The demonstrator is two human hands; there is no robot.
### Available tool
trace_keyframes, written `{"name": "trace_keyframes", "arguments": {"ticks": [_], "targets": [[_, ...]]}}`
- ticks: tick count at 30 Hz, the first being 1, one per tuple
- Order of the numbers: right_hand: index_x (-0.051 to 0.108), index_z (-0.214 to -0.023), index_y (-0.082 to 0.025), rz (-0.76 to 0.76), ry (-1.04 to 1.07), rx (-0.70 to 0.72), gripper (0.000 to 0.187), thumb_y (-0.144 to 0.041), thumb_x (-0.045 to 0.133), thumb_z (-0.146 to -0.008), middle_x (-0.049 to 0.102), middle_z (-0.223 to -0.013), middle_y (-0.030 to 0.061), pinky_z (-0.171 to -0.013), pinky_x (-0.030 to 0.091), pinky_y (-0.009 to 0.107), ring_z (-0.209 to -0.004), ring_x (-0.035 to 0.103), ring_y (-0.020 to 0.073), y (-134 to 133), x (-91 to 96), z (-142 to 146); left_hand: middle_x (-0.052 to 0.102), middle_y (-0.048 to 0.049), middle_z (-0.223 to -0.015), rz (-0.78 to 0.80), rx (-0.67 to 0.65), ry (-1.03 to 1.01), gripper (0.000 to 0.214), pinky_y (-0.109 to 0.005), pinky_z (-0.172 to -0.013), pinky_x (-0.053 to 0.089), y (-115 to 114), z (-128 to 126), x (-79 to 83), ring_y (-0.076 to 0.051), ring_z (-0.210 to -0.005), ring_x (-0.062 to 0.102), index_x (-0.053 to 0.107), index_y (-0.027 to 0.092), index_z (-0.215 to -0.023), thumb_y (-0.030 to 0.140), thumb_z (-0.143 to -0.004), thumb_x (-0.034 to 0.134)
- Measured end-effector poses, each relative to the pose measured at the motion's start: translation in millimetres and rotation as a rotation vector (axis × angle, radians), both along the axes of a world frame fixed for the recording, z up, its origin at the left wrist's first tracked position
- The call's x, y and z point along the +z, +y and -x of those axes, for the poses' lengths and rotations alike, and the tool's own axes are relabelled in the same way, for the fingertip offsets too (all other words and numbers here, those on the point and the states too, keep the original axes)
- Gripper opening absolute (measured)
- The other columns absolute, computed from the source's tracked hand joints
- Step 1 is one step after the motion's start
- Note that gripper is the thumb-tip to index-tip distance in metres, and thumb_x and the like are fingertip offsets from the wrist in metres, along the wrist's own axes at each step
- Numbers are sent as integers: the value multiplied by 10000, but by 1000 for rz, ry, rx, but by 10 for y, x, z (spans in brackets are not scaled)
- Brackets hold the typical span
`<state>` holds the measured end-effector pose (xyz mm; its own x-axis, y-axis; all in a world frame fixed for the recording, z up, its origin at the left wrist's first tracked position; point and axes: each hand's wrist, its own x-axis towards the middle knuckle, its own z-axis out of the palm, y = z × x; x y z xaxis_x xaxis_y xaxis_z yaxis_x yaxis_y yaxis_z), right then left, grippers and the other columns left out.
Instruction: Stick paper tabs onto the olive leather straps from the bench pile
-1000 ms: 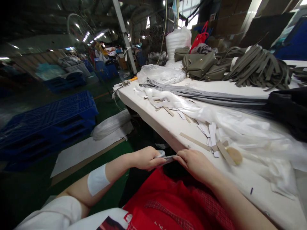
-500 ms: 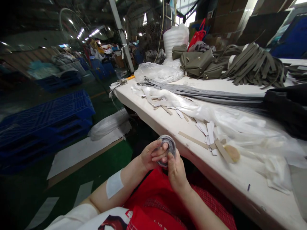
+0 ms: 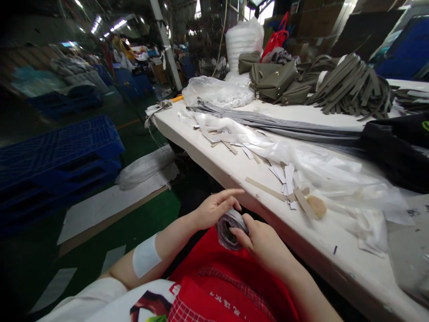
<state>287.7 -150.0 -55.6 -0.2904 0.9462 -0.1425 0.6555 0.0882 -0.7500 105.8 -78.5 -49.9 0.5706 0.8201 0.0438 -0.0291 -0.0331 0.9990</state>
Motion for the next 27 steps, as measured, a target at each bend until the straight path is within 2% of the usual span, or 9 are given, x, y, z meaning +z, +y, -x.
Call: {"name": "trace_keyframes", "arguments": {"ticks": [2,5,8,11,13,17,19,22,27], "targets": [[589,-1056,-203,-3,34,-7,345,-500,469,-929,705,-994,105,-796,477,358,-907,658,273,38,-7,5,735,-93,-944,-105,-55,116,469,-270,-814,486,-23,-20,30,-184,-878,661,735,139,-1051,537,-912,529],[580,-1037,-198,-63,193,-108,353,-509,446,-937,698,-956,85,-771,491,327,-857,646,241,65,-115,89,727,-83,-836,-140,173,121,460,-248,-723,485,-62,-107,22,-176,-786,653,768,127,-865,526,-906,544],[576,-1077,-178,-123,375,-201,380,-505,447,-934,696,-996,86,-805,508,323,-899,644,237,41,-268,193,662,-43,-687,-21,444,15,501,-227,-553,429,-90,-211,-38,-120,-573,560,753,117,-906,569,-898,535],[561,-1190,-156,-147,442,-301,443,-491,519,-903,683,-1127,127,-927,487,381,-1029,627,270,19,-333,198,568,4,-565,126,556,-75,556,-208,-451,353,-116,-262,-102,-89,-458,454,720,112,-955,615,-901,489],[575,-1192,-159,-114,428,-294,434,-484,511,-912,678,-1145,131,-967,468,400,-1049,620,270,25,-295,103,560,11,-572,134,470,-50,532,-203,-447,363,-140,-248,-124,-91,-457,461,697,122,-980,598,-917,467],[639,-1130,-198,117,305,42,354,-458,503,-932,698,-1112,85,-936,477,364,-1007,639,244,0,-152,-194,682,-45,-857,-49,-3,181,367,-227,-585,466,-255,-180,-150,-119,-608,583,675,159,-1033,449,-955,463],[662,-1103,-212,203,219,145,322,-445,555,-908,720,-1055,69,-873,494,336,-943,657,239,-69,-121,-276,695,-60,-945,-155,-135,284,310,-253,-713,485,-359,-160,-209,-153,-762,625,677,171,-1031,367,-966,445],[687,-1057,-204,250,106,165,298,-419,633,-858,738,-970,57,-784,496,292,-850,665,220,-192,-120,-280,693,-58,-928,-177,-129,368,305,-271,-796,470,-533,-139,-379,-176,-868,622,676,177,-996,331,-975,414],[700,-984,-203,209,-31,99,272,-437,631,-863,731,-889,35,-696,474,257,-768,648,182,-65,33,-347,638,-31,-782,17,-153,374,356,-244,-678,451,-674,-112,-613,-156,-727,577,650,165,-858,409,-967,416]]}}
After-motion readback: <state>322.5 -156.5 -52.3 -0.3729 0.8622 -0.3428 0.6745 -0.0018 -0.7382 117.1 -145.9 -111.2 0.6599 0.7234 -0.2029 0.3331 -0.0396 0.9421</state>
